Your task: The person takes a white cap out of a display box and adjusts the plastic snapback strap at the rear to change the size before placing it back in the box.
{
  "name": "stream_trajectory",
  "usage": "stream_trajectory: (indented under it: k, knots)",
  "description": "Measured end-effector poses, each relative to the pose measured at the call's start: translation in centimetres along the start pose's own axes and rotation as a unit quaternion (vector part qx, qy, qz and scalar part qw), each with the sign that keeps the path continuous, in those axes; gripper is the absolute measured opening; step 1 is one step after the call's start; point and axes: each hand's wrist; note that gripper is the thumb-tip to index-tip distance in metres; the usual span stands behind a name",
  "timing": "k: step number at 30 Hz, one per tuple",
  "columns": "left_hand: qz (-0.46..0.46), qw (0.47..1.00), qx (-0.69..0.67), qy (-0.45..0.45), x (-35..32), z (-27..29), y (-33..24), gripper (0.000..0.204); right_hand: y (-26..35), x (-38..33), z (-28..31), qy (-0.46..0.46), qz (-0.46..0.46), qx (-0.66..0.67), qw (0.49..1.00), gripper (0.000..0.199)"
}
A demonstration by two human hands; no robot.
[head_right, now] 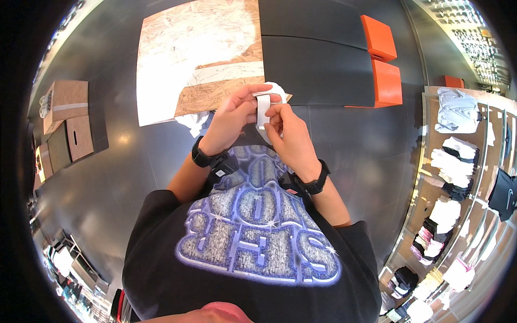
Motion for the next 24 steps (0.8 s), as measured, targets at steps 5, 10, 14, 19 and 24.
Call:
stream_trajectory:
  k: [5, 10, 14, 19, 24]
  knots:
    - [-0.061, 0.998, -0.009, 0.009, -0.2, -1.6, -0.5, 0.032, -0.4, -0.7, -0.2, -0.081, 0.004, 0.001, 0.997, 0.021]
    - [-0.095, 0.995, -0.004, -0.007, -0.1, -2.0, -0.2, 0.03, -0.5, -0.7, 0.0, -0.093, 0.025, -0.005, 0.995, 0.02]
    - [-0.111, 0.994, -0.002, -0.008, -0.4, -1.8, -0.7, 0.031, -0.3, -0.4, -0.2, -0.096, 0.072, -0.039, 0.992, 0.014]
    - [-0.109, 0.993, -0.041, 0.003, -0.8, -1.8, -0.6, 0.032, -0.6, -0.4, -0.2, -0.071, 0.08, -0.046, 0.993, 0.012]
    - [-0.078, 0.993, -0.09, -0.015, -1.1, -1.7, 0.0, 0.034, -0.3, -0.7, -0.8, -0.047, 0.09, -0.098, 0.99, 0.012]
Point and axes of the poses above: each hand's wrist, its own x-axis towards the middle knuckle, its own z-axis out of the back of the hand, y = z × x, and after that the axes turned 14 degrees about x, right-handed
